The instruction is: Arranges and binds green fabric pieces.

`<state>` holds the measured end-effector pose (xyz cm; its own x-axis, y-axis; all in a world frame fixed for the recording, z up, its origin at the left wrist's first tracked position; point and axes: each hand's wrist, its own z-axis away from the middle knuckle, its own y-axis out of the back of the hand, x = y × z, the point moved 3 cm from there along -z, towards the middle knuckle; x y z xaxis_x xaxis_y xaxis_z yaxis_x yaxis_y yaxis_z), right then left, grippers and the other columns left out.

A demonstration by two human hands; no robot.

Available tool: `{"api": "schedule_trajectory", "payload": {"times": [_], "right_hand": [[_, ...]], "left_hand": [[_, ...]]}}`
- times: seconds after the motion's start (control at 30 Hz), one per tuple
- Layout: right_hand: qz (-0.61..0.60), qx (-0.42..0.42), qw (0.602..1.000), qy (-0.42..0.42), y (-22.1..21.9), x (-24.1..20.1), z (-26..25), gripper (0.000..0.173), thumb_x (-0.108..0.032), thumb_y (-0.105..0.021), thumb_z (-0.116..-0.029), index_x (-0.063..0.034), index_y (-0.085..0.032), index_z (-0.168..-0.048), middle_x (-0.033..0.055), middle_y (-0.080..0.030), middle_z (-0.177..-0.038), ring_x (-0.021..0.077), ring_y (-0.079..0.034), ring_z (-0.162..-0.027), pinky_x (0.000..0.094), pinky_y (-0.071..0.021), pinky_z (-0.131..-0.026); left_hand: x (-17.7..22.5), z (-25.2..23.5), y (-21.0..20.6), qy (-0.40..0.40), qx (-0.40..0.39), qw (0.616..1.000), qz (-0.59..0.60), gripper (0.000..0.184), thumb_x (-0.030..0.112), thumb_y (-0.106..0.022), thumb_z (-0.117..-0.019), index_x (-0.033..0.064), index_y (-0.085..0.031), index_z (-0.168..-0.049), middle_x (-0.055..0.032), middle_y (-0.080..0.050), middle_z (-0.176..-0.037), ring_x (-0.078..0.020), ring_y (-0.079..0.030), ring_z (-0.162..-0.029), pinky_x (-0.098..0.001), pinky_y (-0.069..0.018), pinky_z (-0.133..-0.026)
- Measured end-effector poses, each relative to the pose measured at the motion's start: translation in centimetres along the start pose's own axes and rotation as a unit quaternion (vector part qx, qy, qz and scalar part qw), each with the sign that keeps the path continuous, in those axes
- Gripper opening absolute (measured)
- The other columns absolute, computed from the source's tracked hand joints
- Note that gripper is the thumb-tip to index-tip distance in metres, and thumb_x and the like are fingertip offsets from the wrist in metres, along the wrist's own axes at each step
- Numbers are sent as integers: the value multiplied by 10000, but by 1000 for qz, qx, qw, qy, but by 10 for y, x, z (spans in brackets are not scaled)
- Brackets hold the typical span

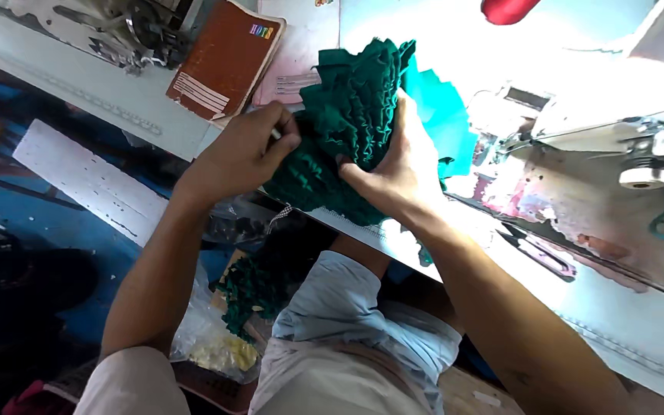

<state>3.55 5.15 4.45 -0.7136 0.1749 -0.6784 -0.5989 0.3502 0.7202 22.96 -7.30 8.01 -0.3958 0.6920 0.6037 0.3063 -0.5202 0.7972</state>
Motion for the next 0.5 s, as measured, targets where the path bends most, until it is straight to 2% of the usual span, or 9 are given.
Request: {"api": "schedule_trajectory", "payload": {"times": [0.1, 0.13, 0.17, 0.23, 0.3, 0.37, 0.43, 0.47, 0.5], "right_hand": [[17, -45, 999, 0, 0, -6, 1, 1301, -819, -691, -628, -43, -293, -1594, 200, -565, -1376, 345, -582, -1195, 555, -499, -905], [25, -34, 999, -11, -2, -7, 3, 1359, -847, -709, -600, -33, -273, -1596, 211, -554, -1389, 356, -581, -1203, 562, -503, -912], [26, -9, 999, -19, -4, -7, 5, 1337, -817, -734, -617, -20, -281, -1589, 220, -557, -1393, 364, -586, -1205, 560, -505, -921], [7, 36, 999, -29, -7, -4, 6, 1136, -637, -762, -690, -23, -351, -1553, 209, -588, -1373, 348, -615, -1186, 548, -520, -905], [-22, 43, 998, -27, -6, 0, 4, 1003, -544, -740, -737, -28, -392, -1524, 181, -616, -1358, 297, -629, -1199, 523, -521, -926], [-54, 40, 997, -24, -2, 3, 3, 965, -502, -724, -765, -24, -384, -1531, 158, -609, -1386, 238, -612, -1245, 474, -513, -990], [-81, 42, 995, -27, 1, 4, 3, 937, -477, -724, -771, -37, -390, -1528, 128, -620, -1374, 191, -614, -1240, 442, -517, -1000], [-86, 43, 995, -28, 2, 5, 2, 928, -472, -724, -771, -43, -392, -1525, 121, -625, -1363, 182, -616, -1233, 439, -522, -992], [-87, 43, 995, -29, 2, 6, 2, 929, -473, -723, -771, -42, -392, -1525, 123, -625, -1362, 183, -615, -1235, 442, -521, -992]], "left_hand": [[25, -17, -9, 3, 77, 997, 30, 192, 194, -541, -1054, 24, -607, -1114, -79, -656, -979, -81, -650, -787, -259, -572, -736], [31, -22, -13, 3, 100, 994, 50, 177, 198, -553, -1053, 39, -610, -1105, -57, -656, -987, -56, -661, -815, -227, -579, -754], [34, -25, -16, -1, 116, 990, 75, 165, 201, -566, -1051, 51, -615, -1097, -37, -660, -988, -35, -667, -823, -204, -583, -756], [34, -27, -17, -17, 124, 982, 143, 167, 190, -572, -1049, 48, -624, -1120, -18, -678, -1012, -26, -679, -808, -201, -593, -726], [26, -17, -14, -34, 91, 976, 196, 246, 161, -538, -1060, 8, -579, -1247, -60, -680, -1133, -87, -714, -878, -274, -636, -757], [8, 1, -11, -15, 47, 993, 107, 372, 178, -549, -1015, 24, -521, -1353, -101, -629, -1286, -148, -694, -1016, -334, -622, -815], [-17, 19, -16, 37, 4, 999, -36, 491, 284, -663, -917, 46, -576, -1338, -162, -606, -1318, -277, -663, -1067, -482, -585, -834], [-29, 27, -21, 61, -17, 995, -83, 512, 353, -716, -885, 57, -633, -1294, -196, -606, -1304, -359, -643, -1095, -576, -557, -857], [-39, 33, -27, 76, -31, 990, -113, 499, 415, -734, -867, 80, -682, -1233, -197, -614, -1272, -398, -614, -1131, -619, -528, -880]]}}
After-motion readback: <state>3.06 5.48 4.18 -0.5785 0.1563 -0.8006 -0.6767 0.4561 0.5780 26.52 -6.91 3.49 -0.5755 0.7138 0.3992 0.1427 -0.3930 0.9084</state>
